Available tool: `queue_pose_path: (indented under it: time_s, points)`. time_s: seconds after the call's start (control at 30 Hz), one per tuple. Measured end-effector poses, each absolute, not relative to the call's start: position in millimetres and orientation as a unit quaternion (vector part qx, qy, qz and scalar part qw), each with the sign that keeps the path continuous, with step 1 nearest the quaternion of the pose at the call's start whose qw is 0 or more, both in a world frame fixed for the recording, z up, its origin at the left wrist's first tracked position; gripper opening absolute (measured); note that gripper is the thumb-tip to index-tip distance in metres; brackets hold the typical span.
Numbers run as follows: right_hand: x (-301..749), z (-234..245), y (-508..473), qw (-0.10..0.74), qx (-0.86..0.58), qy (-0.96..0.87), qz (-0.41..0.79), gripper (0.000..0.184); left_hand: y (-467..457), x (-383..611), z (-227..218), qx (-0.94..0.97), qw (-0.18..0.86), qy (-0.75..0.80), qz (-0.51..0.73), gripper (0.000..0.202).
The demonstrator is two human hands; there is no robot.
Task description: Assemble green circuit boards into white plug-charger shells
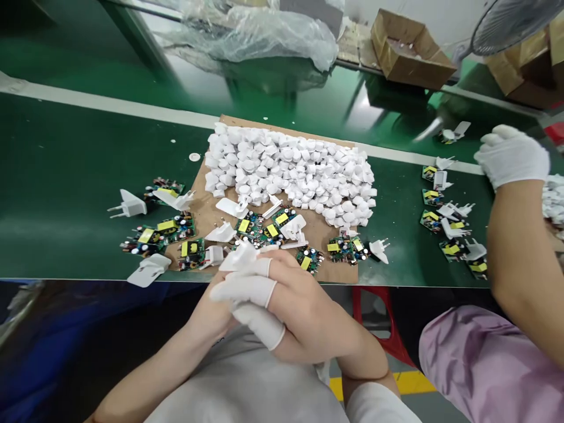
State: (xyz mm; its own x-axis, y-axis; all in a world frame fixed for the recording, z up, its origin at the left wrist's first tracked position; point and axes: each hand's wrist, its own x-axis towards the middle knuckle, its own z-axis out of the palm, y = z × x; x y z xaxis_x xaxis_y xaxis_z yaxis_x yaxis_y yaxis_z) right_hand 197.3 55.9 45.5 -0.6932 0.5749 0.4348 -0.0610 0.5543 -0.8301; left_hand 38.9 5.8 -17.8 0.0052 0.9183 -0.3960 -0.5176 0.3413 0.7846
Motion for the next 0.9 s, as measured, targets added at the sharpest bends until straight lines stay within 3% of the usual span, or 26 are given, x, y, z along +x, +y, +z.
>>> queue_pose_path:
  time_s: [0.23, 0.43, 0.7, 0.9]
  points:
    - [199, 33, 65, 0.386, -0.211, -0.802, 0.404, 0.033, 9, 47, -15, 0.249, 0.693, 0.405, 0.541, 0.042]
    - [204, 33, 54, 0.495, -0.214, -0.698, 0.471, 0.033, 6, 44, -19, 0.161, 0.642, 0.453, 0.597, 0.038]
    - [206, 21, 30, 0.474, -0.316, -0.747, 0.342, 0.051, 3, 39, -27, 0.2, 0.563, 0.479, 0.643, 0.035]
    - [196, 21, 33, 0.459, -0.314, -0.792, 0.253, 0.031, -3, 45, -34, 0.206, 0.528, 0.483, 0.667, 0.035]
